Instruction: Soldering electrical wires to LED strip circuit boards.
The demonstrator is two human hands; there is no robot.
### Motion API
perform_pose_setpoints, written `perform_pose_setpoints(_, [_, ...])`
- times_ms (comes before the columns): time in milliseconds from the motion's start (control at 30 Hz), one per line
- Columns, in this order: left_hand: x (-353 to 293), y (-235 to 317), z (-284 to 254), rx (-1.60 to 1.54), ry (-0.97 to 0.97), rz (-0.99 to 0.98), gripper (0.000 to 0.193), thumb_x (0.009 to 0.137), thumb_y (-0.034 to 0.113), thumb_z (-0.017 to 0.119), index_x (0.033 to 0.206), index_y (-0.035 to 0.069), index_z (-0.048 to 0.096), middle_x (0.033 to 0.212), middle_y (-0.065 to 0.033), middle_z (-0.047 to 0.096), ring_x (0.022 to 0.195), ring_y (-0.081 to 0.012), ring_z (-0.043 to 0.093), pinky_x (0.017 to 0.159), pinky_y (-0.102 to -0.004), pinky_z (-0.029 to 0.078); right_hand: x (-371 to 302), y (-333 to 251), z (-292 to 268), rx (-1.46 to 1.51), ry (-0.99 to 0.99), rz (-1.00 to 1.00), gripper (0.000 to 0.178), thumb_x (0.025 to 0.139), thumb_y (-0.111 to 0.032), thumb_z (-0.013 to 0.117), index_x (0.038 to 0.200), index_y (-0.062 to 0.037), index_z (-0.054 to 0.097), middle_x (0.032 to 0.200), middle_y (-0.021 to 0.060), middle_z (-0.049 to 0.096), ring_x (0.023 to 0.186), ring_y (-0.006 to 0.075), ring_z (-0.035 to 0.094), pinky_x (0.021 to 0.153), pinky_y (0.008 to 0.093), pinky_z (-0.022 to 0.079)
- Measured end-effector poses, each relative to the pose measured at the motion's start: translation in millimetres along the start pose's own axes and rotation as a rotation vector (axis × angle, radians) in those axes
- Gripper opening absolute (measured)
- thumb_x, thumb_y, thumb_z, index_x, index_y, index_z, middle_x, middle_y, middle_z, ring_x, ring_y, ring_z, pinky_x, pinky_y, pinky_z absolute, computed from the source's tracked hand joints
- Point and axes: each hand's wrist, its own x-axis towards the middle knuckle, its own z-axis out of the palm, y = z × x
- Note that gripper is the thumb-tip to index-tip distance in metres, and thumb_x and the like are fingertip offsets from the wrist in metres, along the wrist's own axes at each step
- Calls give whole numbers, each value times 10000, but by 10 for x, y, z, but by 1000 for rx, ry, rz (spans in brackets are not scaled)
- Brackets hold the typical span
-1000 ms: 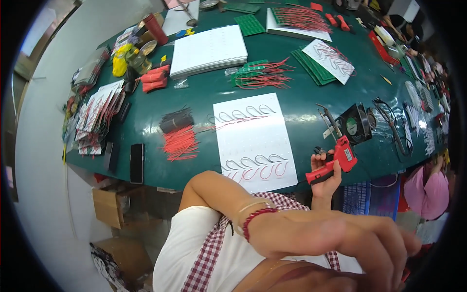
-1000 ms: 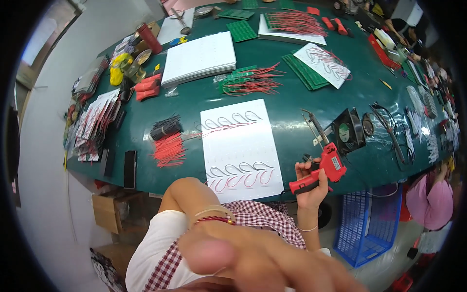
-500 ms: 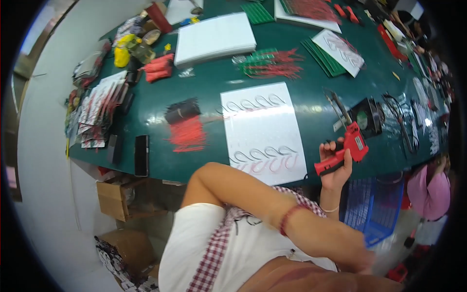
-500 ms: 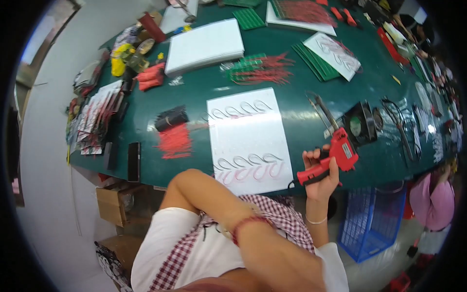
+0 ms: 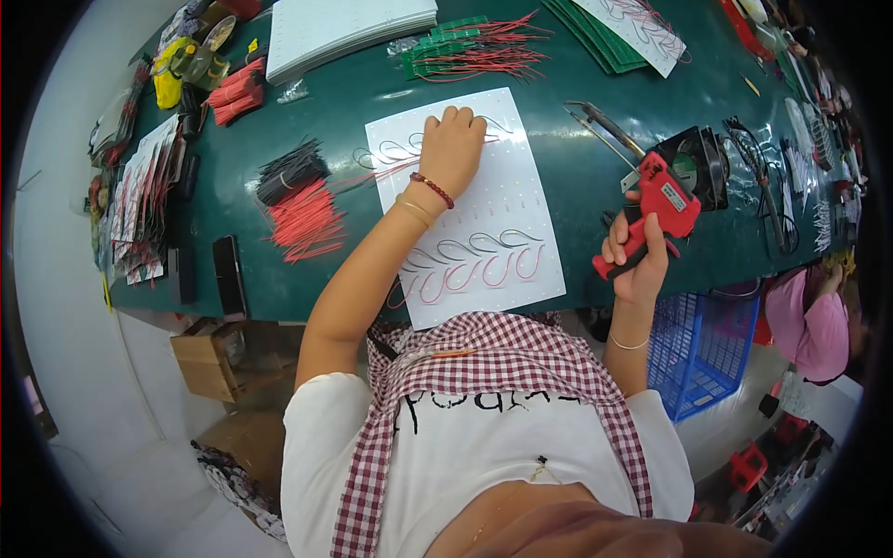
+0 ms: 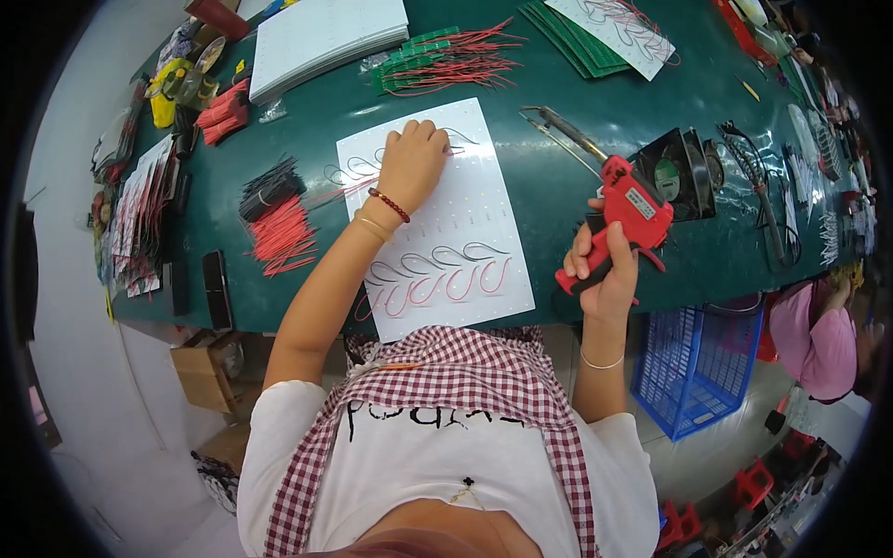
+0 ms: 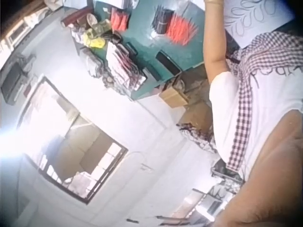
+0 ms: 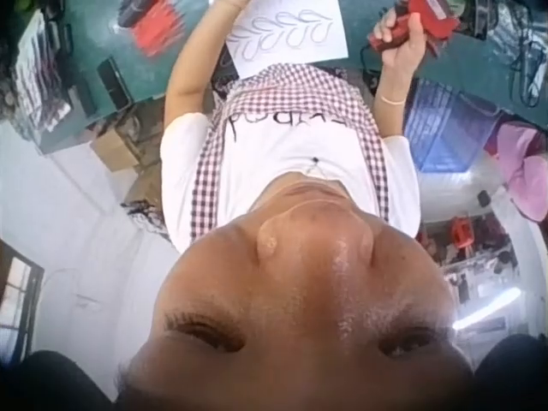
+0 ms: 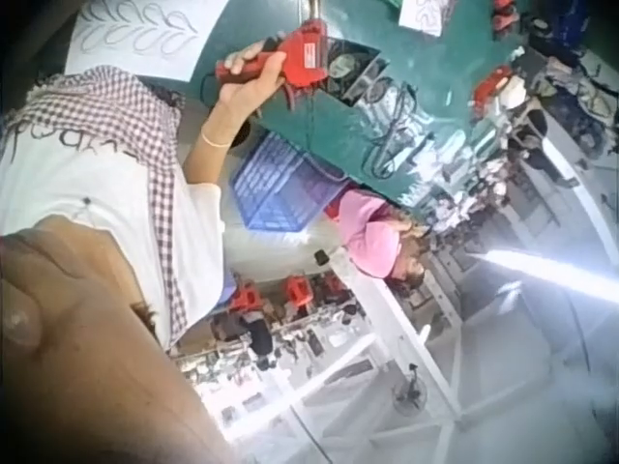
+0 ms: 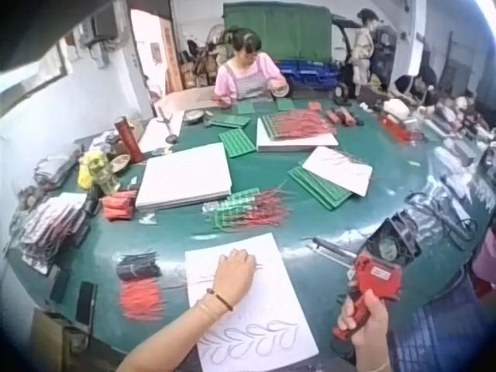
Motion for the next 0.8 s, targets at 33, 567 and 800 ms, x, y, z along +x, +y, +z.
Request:
perform_pose_setpoints(33, [31, -13, -17, 61, 30, 37, 43, 786, 141, 614, 807, 104, 619, 851, -33, 574, 862, -219, 536, 718, -369, 389, -7, 6, -6, -39, -6, -7, 371, 989, -294, 426, 1227, -11, 455, 718, 51, 513, 471, 84, 422, 478, 236, 395])
perform_pose_setpoints(567, [108, -105, -637, -188, -73, -58, 62, 775, 78, 637, 825, 44, 622, 712, -92, 621, 703, -223, 602, 704, -337, 435, 69, -40, -95, -169, 72, -10, 346, 940, -227, 509, 1182, 20, 492, 674, 63, 524, 437, 95, 431, 443, 254, 398])
perform_pose_setpoints(800, [150, -17, -329, -1010, 26, -182, 107, 853, 69, 643, 945, 28, 679, 810, 0, 646, 698, -69, 553, 616, -207, 443, 199, 52, -41, -128, 29, 60, 336, 929, -193, 510, 1178, 33, 506, 664, 64, 522, 433, 98, 435, 433, 252, 400])
